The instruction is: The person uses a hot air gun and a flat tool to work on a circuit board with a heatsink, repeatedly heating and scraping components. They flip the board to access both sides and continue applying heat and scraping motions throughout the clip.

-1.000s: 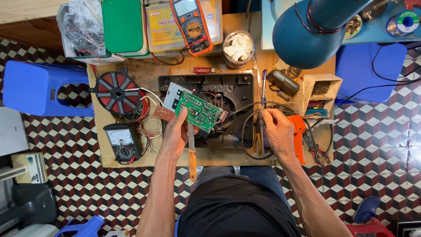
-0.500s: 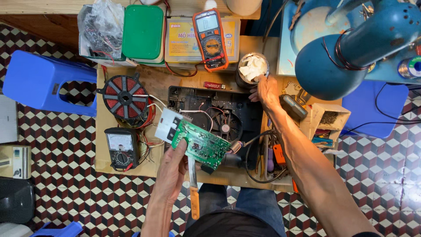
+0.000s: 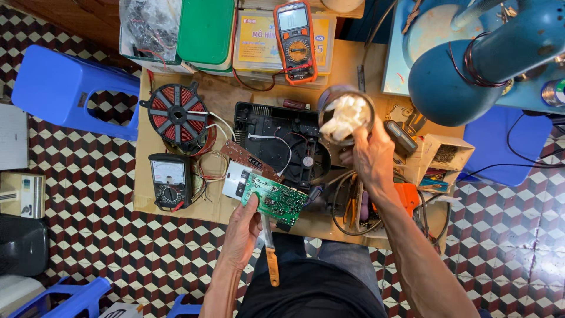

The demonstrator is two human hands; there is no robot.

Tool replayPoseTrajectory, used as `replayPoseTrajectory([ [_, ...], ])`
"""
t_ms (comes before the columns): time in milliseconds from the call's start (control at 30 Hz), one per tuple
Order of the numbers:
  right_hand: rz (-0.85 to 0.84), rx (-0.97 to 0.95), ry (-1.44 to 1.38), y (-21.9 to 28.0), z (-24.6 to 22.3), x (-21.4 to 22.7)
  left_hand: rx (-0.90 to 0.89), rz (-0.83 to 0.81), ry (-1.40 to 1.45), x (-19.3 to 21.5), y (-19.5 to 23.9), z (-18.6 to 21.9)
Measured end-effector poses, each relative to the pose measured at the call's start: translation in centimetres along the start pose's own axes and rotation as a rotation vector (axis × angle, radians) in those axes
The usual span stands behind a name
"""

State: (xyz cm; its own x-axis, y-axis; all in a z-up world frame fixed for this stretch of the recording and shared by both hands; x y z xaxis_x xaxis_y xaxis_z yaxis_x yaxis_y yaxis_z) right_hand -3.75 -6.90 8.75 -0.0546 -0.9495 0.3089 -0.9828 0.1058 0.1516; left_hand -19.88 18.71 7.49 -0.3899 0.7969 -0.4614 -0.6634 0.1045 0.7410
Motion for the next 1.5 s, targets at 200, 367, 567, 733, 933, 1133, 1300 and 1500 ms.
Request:
replayPoseTrajectory([
  [200,-0.278,-0.091,0.304,4.2,4.3,-2.6,0.043,-0.081,-0.166,-2.8,-1.2,-0.1],
  [367,-0.341,0.032,0.073,4.2,7.8,-2.1,0.068,-0.093,-0.314,-4.9,-5.3,-0.8],
  [567,-0.370,-0.287,-0.143,5.7,6.8,1.0,0.068,-0.036,-0.415,-4.8,-7.4,-1.1],
  [733,-0.305,-0.269,-0.080,9.0,5.6,0.5,0.013,-0.086,-0.417,-4.4,-7.4,-1.6],
  [933,-0.129,-0.011,0.170,7.8,3.8,-1.9,-0.025,-0.104,-0.345,-2.6,-5.7,-1.7],
  [1133,-0.313,0.068,0.540,2.9,4.7,-2.9,-0.076,-0.101,-0.310,-2.1,-4.7,0.1],
  [1300,-0.094,-0.056,0.341,1.3,5.0,1.0,-0.084,-0.097,-0.367,-4.3,-5.5,1.8],
  [1500,-0.149,-0.141,0.264,-0.9,5.5,3.3,-0.051,-0.131,-0.489,-9.0,-9.3,1.8],
])
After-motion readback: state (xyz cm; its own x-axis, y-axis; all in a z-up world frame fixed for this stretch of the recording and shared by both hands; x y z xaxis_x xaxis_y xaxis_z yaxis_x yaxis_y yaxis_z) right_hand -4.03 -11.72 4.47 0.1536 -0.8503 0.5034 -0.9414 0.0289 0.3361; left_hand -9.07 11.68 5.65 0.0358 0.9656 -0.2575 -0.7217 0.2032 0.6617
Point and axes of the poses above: each hand's wrist, its own y-axis away from the middle knuckle, its own x-axis out of the back of the hand, z = x × y, the point moved 2 cm from there along -y, towards the middle knuckle, and after that the axes turned 8 degrees about x, right-handed, at the moved point
